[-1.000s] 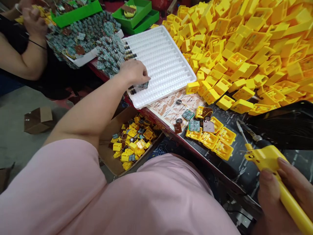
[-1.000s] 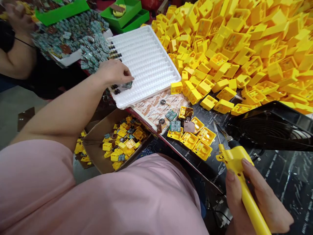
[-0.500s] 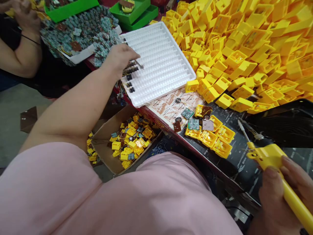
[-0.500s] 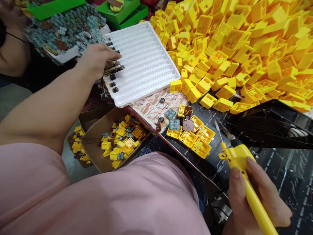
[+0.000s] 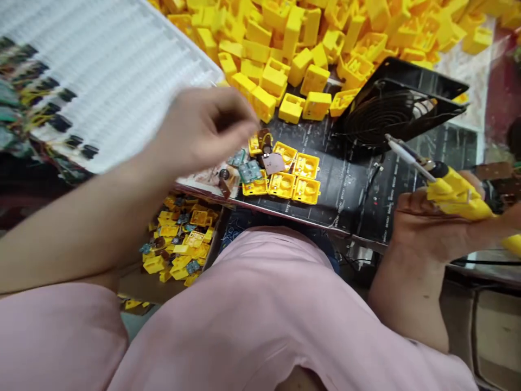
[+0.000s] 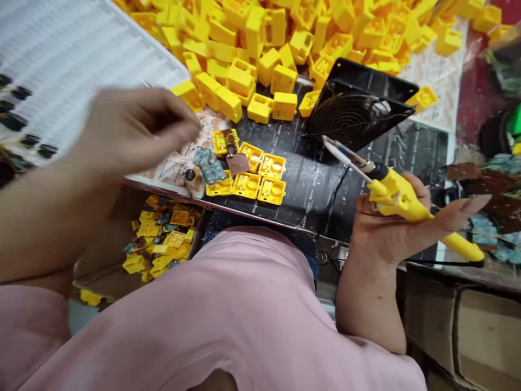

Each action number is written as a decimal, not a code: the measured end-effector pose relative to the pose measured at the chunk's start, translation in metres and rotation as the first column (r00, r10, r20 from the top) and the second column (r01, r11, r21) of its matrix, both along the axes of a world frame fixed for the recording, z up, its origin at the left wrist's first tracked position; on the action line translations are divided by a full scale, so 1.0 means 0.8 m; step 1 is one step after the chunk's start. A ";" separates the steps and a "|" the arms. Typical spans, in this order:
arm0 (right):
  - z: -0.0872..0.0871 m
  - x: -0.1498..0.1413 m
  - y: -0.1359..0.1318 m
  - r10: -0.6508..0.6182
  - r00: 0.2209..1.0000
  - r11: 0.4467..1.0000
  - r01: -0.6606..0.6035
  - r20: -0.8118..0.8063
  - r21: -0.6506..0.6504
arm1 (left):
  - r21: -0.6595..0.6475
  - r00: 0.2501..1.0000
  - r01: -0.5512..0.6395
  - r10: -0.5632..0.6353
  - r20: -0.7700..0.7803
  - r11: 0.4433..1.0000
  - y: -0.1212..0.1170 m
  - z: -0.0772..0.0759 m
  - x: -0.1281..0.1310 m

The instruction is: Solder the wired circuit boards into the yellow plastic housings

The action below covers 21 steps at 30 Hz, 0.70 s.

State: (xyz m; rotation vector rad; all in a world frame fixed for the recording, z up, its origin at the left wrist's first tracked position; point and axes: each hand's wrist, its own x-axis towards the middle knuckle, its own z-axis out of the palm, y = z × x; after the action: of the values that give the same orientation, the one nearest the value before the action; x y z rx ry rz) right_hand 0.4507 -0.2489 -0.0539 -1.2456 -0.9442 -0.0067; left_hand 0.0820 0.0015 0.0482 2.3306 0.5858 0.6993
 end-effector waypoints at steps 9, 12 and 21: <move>0.027 -0.090 -0.063 -0.111 0.980 0.992 0.119 0.166 -0.041 | 0.333 0.869 0.325 -0.142 -0.473 0.885 -0.068 -0.065 0.071; 0.037 -0.100 -0.075 0.023 0.974 0.986 0.014 0.225 -0.163 | 0.350 0.871 0.306 -0.111 -0.479 0.885 -0.069 -0.060 0.070; 0.071 -0.101 -0.052 0.413 0.739 0.907 -0.277 0.532 -0.318 | 0.332 0.817 0.339 -0.100 -0.568 0.880 -0.077 -0.043 0.077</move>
State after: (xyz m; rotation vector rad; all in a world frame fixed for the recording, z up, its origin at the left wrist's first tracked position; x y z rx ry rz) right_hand 0.3701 -0.2905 0.0029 -1.2710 -1.7651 0.0056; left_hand 0.1433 -0.0601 0.0137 2.9717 0.3981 0.0318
